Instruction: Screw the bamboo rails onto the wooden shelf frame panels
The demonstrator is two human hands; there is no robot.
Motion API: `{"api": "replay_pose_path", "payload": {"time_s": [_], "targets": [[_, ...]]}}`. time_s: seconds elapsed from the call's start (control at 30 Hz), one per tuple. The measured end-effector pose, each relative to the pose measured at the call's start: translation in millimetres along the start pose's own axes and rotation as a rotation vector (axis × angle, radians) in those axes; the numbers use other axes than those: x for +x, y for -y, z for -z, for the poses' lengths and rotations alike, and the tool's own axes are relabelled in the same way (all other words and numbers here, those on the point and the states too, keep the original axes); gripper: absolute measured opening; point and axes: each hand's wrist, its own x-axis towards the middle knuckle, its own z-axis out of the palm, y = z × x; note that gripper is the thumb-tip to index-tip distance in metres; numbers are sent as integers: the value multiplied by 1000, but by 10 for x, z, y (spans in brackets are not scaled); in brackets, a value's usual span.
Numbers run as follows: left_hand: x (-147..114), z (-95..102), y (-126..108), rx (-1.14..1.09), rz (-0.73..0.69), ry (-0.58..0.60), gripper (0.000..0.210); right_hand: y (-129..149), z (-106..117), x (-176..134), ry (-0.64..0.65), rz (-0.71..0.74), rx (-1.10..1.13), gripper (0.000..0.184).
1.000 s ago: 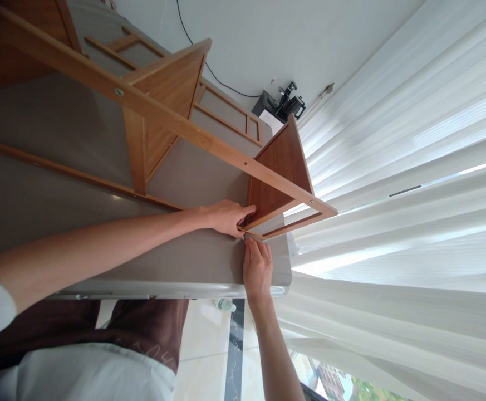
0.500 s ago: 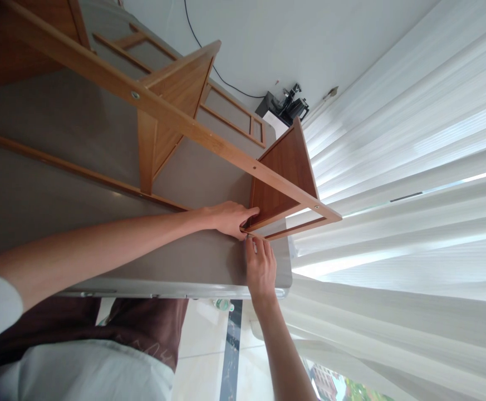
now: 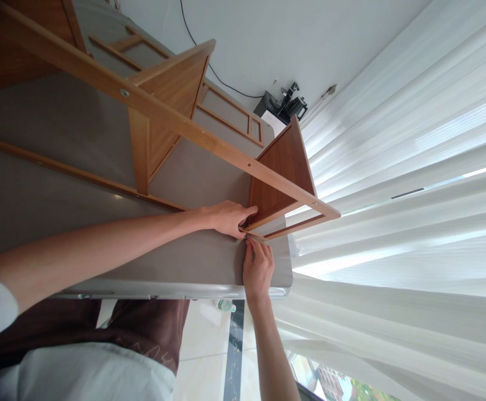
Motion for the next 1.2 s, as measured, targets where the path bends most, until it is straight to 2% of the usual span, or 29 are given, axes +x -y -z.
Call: {"api": "replay_pose_path", "payload": {"time_s": [0.47, 0.83, 1.2], "targets": [[3, 1, 6, -11, 14, 25, 61, -3, 15, 2, 21, -36, 26, 24], [7, 0, 13, -9, 1, 24, 61, 72, 149, 53, 115, 142, -161, 29], [-8, 32, -13, -9, 4, 18, 65, 62, 174, 101, 163, 245, -323, 33]]}}
